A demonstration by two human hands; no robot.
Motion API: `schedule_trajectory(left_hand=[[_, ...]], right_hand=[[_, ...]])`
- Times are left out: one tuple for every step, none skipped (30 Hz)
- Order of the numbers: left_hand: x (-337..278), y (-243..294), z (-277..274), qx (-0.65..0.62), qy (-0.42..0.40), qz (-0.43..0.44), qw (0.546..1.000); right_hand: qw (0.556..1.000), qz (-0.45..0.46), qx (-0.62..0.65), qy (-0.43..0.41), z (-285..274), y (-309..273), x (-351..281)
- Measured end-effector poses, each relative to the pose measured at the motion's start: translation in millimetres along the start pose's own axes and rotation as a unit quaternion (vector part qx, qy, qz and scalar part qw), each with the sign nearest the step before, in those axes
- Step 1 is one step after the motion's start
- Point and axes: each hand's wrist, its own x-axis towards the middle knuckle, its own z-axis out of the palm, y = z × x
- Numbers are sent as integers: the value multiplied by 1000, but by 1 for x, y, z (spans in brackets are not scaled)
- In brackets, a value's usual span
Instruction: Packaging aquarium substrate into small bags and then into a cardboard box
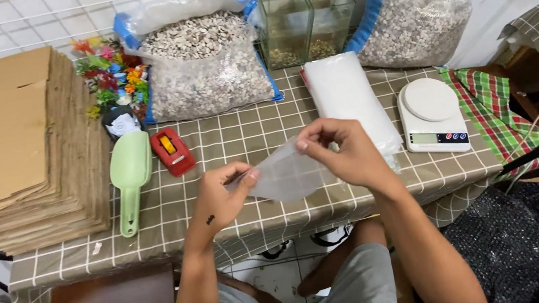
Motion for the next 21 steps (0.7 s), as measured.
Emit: schedule_trajectory(left_hand=[[-2,-7,-1,-1,2,0,1000],[-4,-15,-1,-10,-1,-6,1000],[-6,-23,-2,-20,-2,-11,1000],[-9,-22,-1,-21,2,-11,1000],[-9,-22,-1,-27,6,-1,1000],[-10,-21,-1,-33,11,9,999],[-13,-18,-2,-32,15,10,999],[-15,-16,-3,-32,9,10,999],[-16,-13,-4,-31,1,9,999],[-17,-15,-2,-30,3,10,999],[-18,-16,0,-40,4,15,999],[-19,-18,3,-50,5,21,998],[-17,-18,6,-50,6,20,999],[-15,-18,9,-50,21,28,998],[-14,-19,13,-51,36,35,997],[-12,-25,17,-51,37,34,997],[-11,-30,20,-57,60,38,996],[-9,-36,24,-64,82,42,994],[-10,-35,25,-63,83,41,994],[-11,-35,26,-70,88,34,993],[-12,-35,27,-77,94,26,992]], right_hand=[[1000,-1,-1,-2,0,-3,-1],[1000,7,8,-13,0,-6,-2],[999,15,16,-25,1,-10,-1],[999,13,15,-29,2,-23,-4],[998,27,-11,-57,3,-36,-4],[995,41,-38,-85,4,-50,-4],[995,38,-38,-88,4,-38,-8],[994,51,-56,-78,4,-27,-11],[993,65,-73,-67,2,-15,-13],[993,62,-73,-69,4,-16,-15],[993,56,-84,-66,5,-17,-16],[992,49,-95,-63,6,-17,-17],[992,49,-94,-64,9,-21,-18],[991,46,-97,-78,11,-24,-18],[990,43,-99,-92,13,-27,-18],[990,43,-99,-93,13,-27,-19],[988,55,-100,-101,14,-27,-18],[987,68,-101,-109,14,-27,-18],[986,68,-101,-110,14,-27,-18],[985,75,-102,-115,14,-27,-19],[984,82,-104,-121,14,-27,-19]])
